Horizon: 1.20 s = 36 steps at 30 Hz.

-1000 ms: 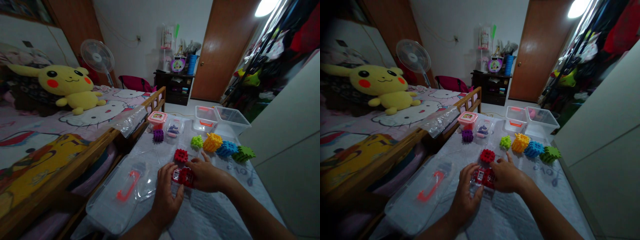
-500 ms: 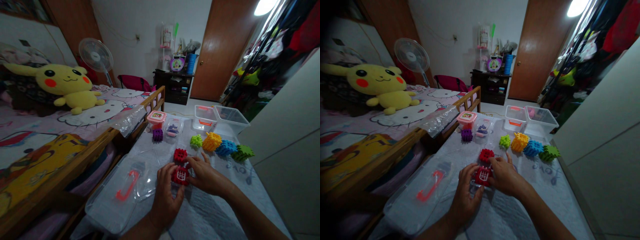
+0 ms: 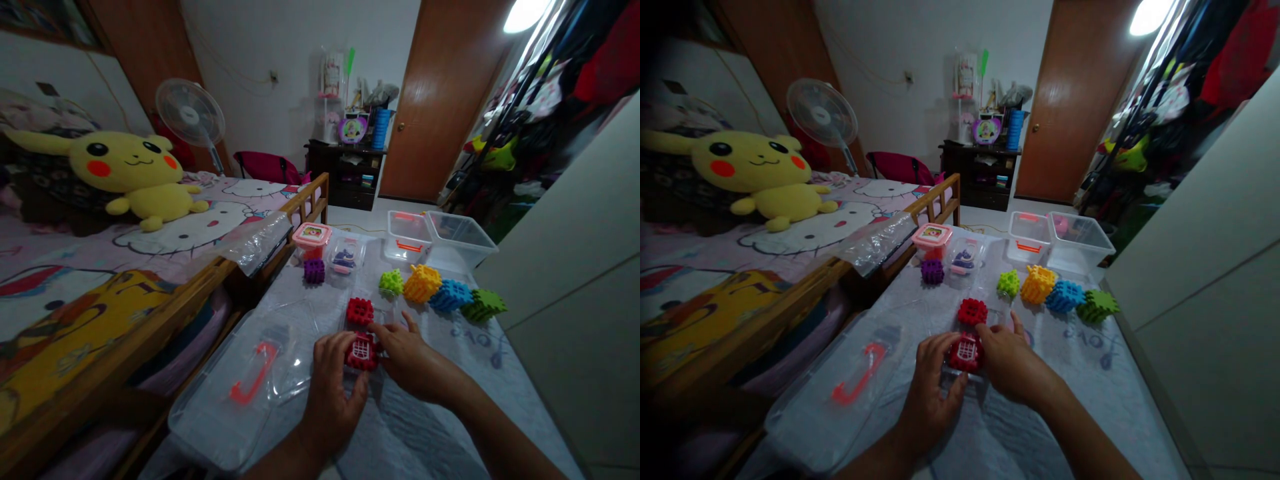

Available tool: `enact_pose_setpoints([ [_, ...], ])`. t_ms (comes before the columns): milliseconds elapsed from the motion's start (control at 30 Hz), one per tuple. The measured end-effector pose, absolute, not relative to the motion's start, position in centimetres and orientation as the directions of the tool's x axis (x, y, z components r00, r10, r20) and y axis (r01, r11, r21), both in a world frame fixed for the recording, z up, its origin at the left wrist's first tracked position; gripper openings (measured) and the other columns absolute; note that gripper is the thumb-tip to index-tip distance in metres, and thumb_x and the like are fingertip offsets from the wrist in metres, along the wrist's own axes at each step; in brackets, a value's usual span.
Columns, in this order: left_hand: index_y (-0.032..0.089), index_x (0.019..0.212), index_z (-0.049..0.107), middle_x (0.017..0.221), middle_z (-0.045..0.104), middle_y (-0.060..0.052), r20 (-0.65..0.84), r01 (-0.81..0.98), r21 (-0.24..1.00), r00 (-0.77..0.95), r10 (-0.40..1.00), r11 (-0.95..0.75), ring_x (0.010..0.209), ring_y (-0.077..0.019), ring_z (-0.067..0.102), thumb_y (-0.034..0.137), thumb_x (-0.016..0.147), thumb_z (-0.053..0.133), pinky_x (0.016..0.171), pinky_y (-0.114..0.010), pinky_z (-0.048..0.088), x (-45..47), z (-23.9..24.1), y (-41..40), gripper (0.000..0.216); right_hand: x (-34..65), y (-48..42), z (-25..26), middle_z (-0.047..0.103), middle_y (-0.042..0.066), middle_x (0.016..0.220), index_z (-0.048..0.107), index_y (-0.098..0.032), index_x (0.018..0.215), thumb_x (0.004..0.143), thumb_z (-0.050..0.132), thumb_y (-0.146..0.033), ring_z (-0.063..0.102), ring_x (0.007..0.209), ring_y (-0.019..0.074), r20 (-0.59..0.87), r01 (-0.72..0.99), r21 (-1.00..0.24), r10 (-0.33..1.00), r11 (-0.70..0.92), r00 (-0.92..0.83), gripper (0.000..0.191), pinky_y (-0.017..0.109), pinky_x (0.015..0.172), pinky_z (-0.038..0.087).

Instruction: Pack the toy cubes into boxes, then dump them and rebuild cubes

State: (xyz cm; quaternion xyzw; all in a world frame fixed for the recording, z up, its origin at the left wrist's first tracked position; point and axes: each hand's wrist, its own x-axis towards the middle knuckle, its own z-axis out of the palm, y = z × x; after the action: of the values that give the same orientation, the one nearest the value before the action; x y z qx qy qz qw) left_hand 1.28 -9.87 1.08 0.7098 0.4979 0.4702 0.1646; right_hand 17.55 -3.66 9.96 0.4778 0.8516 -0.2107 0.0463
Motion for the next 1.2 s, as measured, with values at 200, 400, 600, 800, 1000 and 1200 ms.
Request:
enact_pose_setpoints([
  [200,0.024,0.129,0.048,0.124,0.058,-0.008,0.466,0.566,0.693,0.122,0.876,-0.447,0.118,-0.0255,0.046,0.021,0.091,0.055,0.102,-0.044,0.041,1.2,1.7,-9.9,0.039,18.1,-4.0,10.1,0.070,0.014,0.117,0.048,-0.016,0.134,0.080,0.044,-0.006,0.060,0.118,0.0252,-0.271,0.813,-0.369,0.785,0.450,-0.557,0.055,0.057,0.116,0.004],
  [400,0.022,0.122,0.056,0.124,0.061,-0.008,0.453,0.576,0.684,0.146,0.880,-0.448,0.117,-0.0269,0.048,0.020,0.089,0.056,0.102,-0.047,0.040,1.1,2.1,-9.8,0.033,17.5,-1.9,11.1,0.072,0.010,0.105,0.063,-0.019,0.113,0.085,0.047,-0.011,0.059,0.108,0.0269,-0.109,0.854,-0.224,0.858,0.470,-0.501,0.033,0.050,0.109,0.019],
  [600,0.022,0.110,0.062,0.121,0.062,-0.009,0.444,0.581,0.684,0.148,0.884,-0.441,0.116,-0.0272,0.047,0.020,0.089,0.057,0.101,-0.047,0.041,1.1,2.2,-9.9,0.022,15.3,1.2,10.8,0.070,0.013,0.113,0.065,-0.017,0.110,0.090,0.054,-0.034,0.053,0.111,0.0307,-0.071,0.846,-0.133,0.846,0.516,-0.528,0.028,0.041,0.094,0.032],
  [800,0.023,0.109,0.062,0.122,0.061,-0.008,0.444,0.575,0.682,0.164,0.881,-0.451,0.117,-0.0273,0.046,0.021,0.088,0.057,0.102,-0.048,0.041,1.2,2.1,-10.0,0.021,15.8,2.1,9.5,0.071,0.011,0.107,0.065,-0.018,0.103,0.089,0.059,-0.037,0.056,0.104,0.0296,-0.077,0.842,-0.107,0.840,0.529,-0.538,0.025,0.039,0.089,0.035],
  [1000,0.022,0.110,0.061,0.123,0.060,-0.008,0.434,0.563,0.683,0.200,0.878,-0.466,0.118,-0.0271,0.046,0.020,0.086,0.059,0.104,-0.047,0.039,1.3,2.1,-10.1,0.024,17.1,2.2,8.7,0.069,0.011,0.108,0.065,-0.017,0.106,0.087,0.056,-0.030,0.059,0.104,0.0274,-0.063,0.839,-0.117,0.839,0.532,-0.540,0.025,0.038,0.092,0.036],
  [1200,0.022,0.116,0.058,0.130,0.058,-0.009,0.424,0.587,0.665,0.212,0.880,-0.462,0.122,-0.0274,0.046,0.018,0.088,0.057,0.105,-0.049,0.039,1.3,2.1,-10.2,0.028,17.4,1.9,8.6,0.067,0.012,0.115,0.063,-0.016,0.113,0.086,0.056,-0.028,0.058,0.111,0.0275,-0.017,0.825,-0.195,0.839,0.531,-0.544,0.030,0.040,0.098,0.037],
])
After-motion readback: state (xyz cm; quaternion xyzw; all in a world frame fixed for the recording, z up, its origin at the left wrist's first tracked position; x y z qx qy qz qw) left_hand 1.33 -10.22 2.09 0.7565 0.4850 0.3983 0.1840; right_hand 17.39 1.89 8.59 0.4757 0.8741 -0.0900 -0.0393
